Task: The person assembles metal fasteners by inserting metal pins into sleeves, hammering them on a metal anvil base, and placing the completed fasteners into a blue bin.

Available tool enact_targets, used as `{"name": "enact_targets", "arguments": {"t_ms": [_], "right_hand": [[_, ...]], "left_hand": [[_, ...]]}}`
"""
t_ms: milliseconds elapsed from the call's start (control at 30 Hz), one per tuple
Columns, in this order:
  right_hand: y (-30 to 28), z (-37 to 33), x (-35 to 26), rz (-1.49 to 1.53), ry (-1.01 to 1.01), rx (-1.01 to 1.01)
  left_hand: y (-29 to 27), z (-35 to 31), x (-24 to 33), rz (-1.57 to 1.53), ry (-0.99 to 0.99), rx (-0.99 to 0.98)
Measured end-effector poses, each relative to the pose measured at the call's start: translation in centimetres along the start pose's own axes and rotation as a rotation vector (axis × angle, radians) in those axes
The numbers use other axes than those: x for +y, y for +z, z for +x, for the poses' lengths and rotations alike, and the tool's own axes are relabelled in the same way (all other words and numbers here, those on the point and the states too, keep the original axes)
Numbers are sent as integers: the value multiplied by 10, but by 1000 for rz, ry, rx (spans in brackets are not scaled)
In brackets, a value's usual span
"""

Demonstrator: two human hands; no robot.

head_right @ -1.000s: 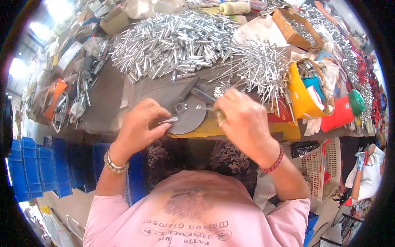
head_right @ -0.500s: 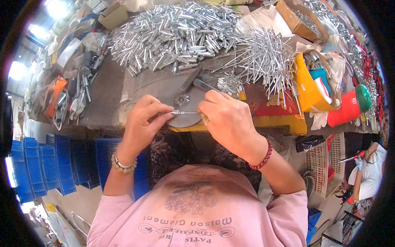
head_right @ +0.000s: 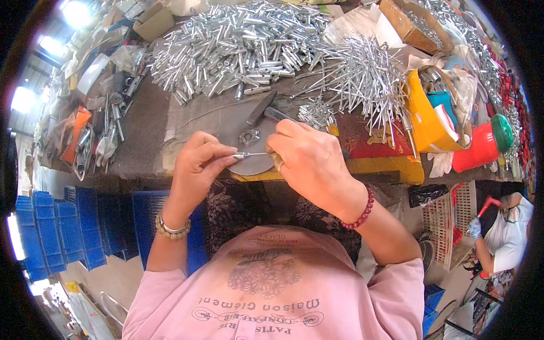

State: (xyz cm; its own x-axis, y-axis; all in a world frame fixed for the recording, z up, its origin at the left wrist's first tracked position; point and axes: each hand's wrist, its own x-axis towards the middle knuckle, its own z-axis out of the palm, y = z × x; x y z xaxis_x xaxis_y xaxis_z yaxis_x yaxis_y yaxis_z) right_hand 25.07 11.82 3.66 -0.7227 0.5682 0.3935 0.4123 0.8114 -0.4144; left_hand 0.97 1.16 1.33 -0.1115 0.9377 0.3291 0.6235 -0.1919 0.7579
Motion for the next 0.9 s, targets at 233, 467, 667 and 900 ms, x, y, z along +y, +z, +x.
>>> {"name": "enact_targets", "arguments": {"t_ms": [233,467,667,900], "right_hand": [[3,2,3,19,-7,20],[7,5,7,85,-45,27],[13,1,10,140,-17,61],[-34,-25,54,127,345,230]], "left_hand": [[-2,-2,2,-35,-56,-36],[0,-2,1,4,1,2],[2,0,5,29,-29,-34],[-1,-4,9,72,-3,-9]]}}
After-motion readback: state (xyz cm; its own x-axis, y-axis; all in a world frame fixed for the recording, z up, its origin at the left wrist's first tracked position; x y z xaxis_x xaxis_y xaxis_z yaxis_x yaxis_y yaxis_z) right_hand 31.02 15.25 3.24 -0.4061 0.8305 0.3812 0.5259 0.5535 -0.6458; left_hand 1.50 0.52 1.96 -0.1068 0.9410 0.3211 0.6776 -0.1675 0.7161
